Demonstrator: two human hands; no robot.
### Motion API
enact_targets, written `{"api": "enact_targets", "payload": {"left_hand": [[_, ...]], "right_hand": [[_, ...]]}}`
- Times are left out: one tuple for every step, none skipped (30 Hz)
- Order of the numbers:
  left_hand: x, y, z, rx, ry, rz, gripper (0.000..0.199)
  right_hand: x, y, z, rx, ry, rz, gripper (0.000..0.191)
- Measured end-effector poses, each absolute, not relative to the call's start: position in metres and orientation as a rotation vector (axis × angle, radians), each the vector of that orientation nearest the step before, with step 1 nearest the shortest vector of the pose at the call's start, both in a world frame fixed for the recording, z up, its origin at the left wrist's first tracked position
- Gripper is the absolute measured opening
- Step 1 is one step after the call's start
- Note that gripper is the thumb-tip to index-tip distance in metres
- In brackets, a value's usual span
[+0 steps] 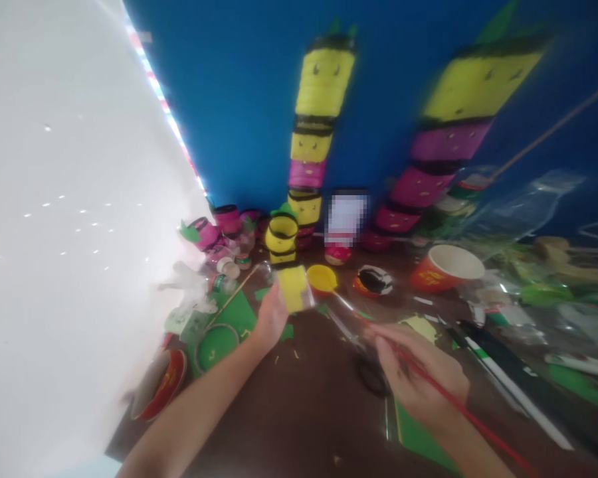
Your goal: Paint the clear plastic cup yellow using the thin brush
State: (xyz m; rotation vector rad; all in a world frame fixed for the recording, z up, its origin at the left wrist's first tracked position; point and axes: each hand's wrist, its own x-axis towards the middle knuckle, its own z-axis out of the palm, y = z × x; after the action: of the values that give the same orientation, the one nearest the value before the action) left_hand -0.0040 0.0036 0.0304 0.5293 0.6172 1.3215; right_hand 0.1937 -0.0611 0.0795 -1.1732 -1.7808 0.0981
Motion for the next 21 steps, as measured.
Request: {"api": "enact_targets", "payload": {"left_hand": [[-0.004,0.003,0.031,0.537,0.612,1.327,0.045],[-0.004,0.003,0.031,0.542,0.613,1.332,0.045],[-0.003,0.003,0.032,0.544,0.618,1.337,0.046],[-0.003,0.003,0.032,0.543,0.627,1.343,0.046],[-0.003,0.003,0.033,0.54,0.638,1.347,0.045],[-0.003,0.002,0.033,0.535,0.646,1.348,0.046],[-0.003,0.002,0.033,0.532,0.649,1.343,0.046],[-0.003,0.002,0.033,0.531,0.647,1.336,0.046],[-0.003,0.002,0.033,0.533,0.642,1.329,0.047],[-0.003,0.002,0.033,0.535,0.636,1.323,0.047],[-0.003,0.002,0.032,0.539,0.631,1.321,0.048],[-0.003,0.002,0.032,0.542,0.631,1.321,0.049],[-0.003,0.003,0.032,0.544,0.636,1.321,0.05],[-0.003,0.003,0.032,0.544,0.642,1.32,0.051],[-0.003,0.003,0.032,0.545,0.648,1.314,0.052],[-0.003,0.003,0.032,0.546,0.653,1.305,0.053],[-0.003,0.003,0.032,0.545,0.657,1.297,0.053],[-0.003,0.003,0.032,0.543,0.66,1.291,0.054],[-0.003,0.004,0.031,0.537,0.662,1.287,0.054],[-0.003,0.004,0.031,0.53,0.665,1.285,0.054],[-0.002,0.004,0.031,0.523,0.666,1.283,0.054]], "right_hand": [[0.195,-0.057,0.081,-1.224,-1.771,0.112,0.012],[0.195,-0.052,0.082,-1.283,-1.759,0.129,0.013],[0.196,-0.046,0.081,-1.318,-1.746,0.135,0.014],[0.197,-0.04,0.081,-1.346,-1.731,0.133,0.014],[0.197,-0.034,0.08,-1.373,-1.718,0.128,0.015],[0.196,-0.027,0.078,-1.382,-1.73,0.115,0.017],[0.195,-0.021,0.077,-1.391,-1.757,0.108,0.019],[0.194,-0.015,0.075,-1.389,-1.781,0.107,0.02],[0.191,-0.01,0.074,-1.381,-1.81,0.108,0.02],[0.189,-0.006,0.072,-1.37,-1.841,0.111,0.02],[0.187,-0.002,0.071,-1.358,-1.871,0.116,0.021],[0.184,0.001,0.07,-1.346,-1.902,0.121,0.022],[0.183,0.003,0.068,-1.336,-1.931,0.126,0.022],[0.182,0.005,0.068,-1.33,-1.955,0.131,0.023],[0.181,0.007,0.067,-1.328,-1.976,0.136,0.024],[0.18,0.008,0.067,-1.328,-1.995,0.141,0.024],[0.18,0.009,0.068,-1.331,-2.01,0.146,0.025],[0.18,0.009,0.069,-1.336,-2.023,0.152,0.025],[0.18,0.01,0.07,-1.342,-2.036,0.158,0.025],[0.18,0.011,0.072,-1.348,-2.048,0.164,0.024],[0.179,0.011,0.074,-1.354,-2.056,0.169,0.024]]}}
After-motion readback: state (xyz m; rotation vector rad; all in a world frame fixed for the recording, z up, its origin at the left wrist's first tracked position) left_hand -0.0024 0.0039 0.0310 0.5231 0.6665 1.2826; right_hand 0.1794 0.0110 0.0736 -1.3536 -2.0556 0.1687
